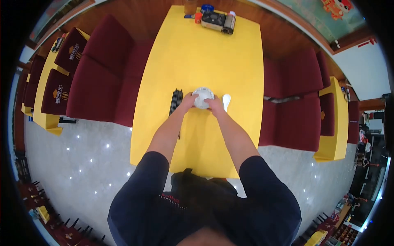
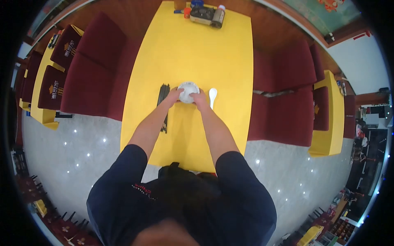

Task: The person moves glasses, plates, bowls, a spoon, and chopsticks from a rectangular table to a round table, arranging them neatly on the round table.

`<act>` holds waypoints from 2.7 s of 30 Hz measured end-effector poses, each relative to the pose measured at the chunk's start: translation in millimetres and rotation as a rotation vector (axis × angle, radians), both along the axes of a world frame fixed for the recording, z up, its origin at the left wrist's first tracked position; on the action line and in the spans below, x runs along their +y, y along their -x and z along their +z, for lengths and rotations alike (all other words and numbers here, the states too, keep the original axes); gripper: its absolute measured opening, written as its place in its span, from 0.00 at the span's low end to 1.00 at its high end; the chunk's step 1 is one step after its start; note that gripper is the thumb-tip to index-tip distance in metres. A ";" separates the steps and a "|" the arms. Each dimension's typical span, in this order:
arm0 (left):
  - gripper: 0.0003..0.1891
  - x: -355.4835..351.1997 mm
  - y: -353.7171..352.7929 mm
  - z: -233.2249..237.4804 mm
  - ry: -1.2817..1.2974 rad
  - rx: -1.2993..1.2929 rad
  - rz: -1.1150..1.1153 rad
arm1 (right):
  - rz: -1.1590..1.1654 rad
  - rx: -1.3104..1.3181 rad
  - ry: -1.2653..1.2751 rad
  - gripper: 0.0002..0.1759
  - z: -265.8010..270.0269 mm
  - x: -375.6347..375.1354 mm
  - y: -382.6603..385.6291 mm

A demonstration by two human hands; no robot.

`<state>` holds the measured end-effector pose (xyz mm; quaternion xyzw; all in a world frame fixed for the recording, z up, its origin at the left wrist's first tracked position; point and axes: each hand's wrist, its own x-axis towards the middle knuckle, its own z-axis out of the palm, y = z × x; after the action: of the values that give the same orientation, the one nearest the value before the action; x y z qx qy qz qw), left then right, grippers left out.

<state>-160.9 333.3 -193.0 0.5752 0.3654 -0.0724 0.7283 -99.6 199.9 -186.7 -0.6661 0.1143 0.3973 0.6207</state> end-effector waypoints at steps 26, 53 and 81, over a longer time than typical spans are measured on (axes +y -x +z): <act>0.25 -376.9 262.5 113.8 -0.299 -0.423 -1.279 | -0.968 -0.172 0.091 0.27 124.8 -377.4 427.3; 0.23 -898.7 549.2 88.9 0.168 -0.194 -2.674 | -2.458 -0.127 -0.080 0.24 112.9 -679.5 753.4; 0.20 -1460.1 819.8 104.5 0.185 -0.198 -2.606 | -2.313 -0.121 -0.122 0.25 108.5 -1254.3 1029.6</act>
<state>-980.6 -1126.8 -88.4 0.4552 -0.5167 -0.7013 0.1842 -1129.2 -1054.4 -78.2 -0.1508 0.6059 -0.4349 0.6488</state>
